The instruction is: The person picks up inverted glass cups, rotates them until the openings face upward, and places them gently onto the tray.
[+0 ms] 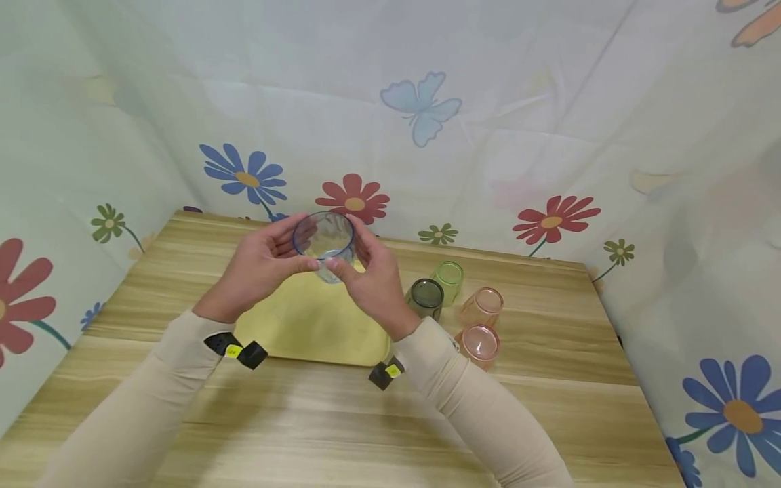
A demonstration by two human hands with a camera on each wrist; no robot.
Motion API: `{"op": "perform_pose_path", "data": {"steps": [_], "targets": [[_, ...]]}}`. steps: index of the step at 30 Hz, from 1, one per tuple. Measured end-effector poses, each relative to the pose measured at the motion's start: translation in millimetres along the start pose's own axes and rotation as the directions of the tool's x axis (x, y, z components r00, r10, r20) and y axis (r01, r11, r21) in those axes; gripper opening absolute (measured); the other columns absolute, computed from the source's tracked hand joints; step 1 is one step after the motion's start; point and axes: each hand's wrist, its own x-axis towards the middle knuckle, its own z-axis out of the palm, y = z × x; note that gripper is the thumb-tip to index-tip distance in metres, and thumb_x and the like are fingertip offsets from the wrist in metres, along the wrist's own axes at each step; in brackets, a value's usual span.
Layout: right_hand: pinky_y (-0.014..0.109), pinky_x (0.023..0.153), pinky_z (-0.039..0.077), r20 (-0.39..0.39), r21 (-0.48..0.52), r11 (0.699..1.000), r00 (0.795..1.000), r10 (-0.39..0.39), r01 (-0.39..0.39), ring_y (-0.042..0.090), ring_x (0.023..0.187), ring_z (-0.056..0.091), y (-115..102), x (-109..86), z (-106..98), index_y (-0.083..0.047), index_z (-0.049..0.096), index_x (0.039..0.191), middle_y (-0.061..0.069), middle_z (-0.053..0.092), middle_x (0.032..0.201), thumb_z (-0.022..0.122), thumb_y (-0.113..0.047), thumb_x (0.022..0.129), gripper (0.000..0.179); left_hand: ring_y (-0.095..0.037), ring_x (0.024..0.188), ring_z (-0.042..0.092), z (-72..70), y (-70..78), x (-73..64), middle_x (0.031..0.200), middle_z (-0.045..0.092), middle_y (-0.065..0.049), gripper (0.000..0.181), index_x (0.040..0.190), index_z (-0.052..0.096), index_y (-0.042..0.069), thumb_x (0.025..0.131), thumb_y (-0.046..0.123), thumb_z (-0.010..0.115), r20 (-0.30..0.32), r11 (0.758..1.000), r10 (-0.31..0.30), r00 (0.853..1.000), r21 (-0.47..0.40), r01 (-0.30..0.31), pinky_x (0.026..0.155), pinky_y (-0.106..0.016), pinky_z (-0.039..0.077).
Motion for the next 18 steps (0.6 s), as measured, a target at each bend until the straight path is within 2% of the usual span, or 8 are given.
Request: {"op": "perform_pose_path", "data": {"steps": [7, 12, 18], "targets": [[0.043, 0.124, 0.037, -0.039, -0.032, 0.999, 0.999, -0.005, 0.003, 0.031, 0.15, 0.048, 4.3, 0.8, -5.6, 0.002, 0.039, 0.158, 0.021, 0.052, 0.156, 0.068, 0.003, 0.097, 0.067, -0.028, 0.142, 0.058, 8.9, -1.3, 10.6, 0.154, 0.055, -0.015, 0.079, 0.161, 0.04, 0.011, 0.093, 0.016, 0.079, 0.027, 0.999, 0.031, 0.999, 0.01, -0.032, 0.108, -0.036, 0.053], [0.043, 0.125, 0.037, -0.067, -0.012, 1.0, 0.998, -0.013, 0.012, 0.03, 0.15, 0.048, 5.2, 2.2, -8.6, 0.001, 0.039, 0.158, 0.021, 0.053, 0.155, 0.068, 0.006, 0.096, 0.069, -0.028, 0.142, 0.057, 14.1, 0.0, 18.0, 0.155, 0.055, -0.014, 0.076, 0.16, 0.041, 0.011, 0.094, 0.013, 0.078, 0.042, 0.999, 0.043, 0.998, -0.01, -0.042, 0.109, -0.037, 0.053], [0.048, 0.127, 0.033, -0.085, 0.038, 0.999, 0.996, -0.012, 0.015, 0.033, 0.153, 0.043, 10.8, 4.2, -13.2, 0.001, 0.032, 0.161, 0.021, 0.049, 0.159, 0.065, 0.009, 0.097, 0.072, -0.03, 0.144, 0.056, 19.4, 1.5, 27.2, 0.156, 0.054, -0.014, 0.078, 0.161, 0.038, 0.008, 0.094, 0.013, 0.078, 0.055, 0.999, 0.023, 0.998, -0.024, -0.022, 0.109, -0.038, 0.053]]}}
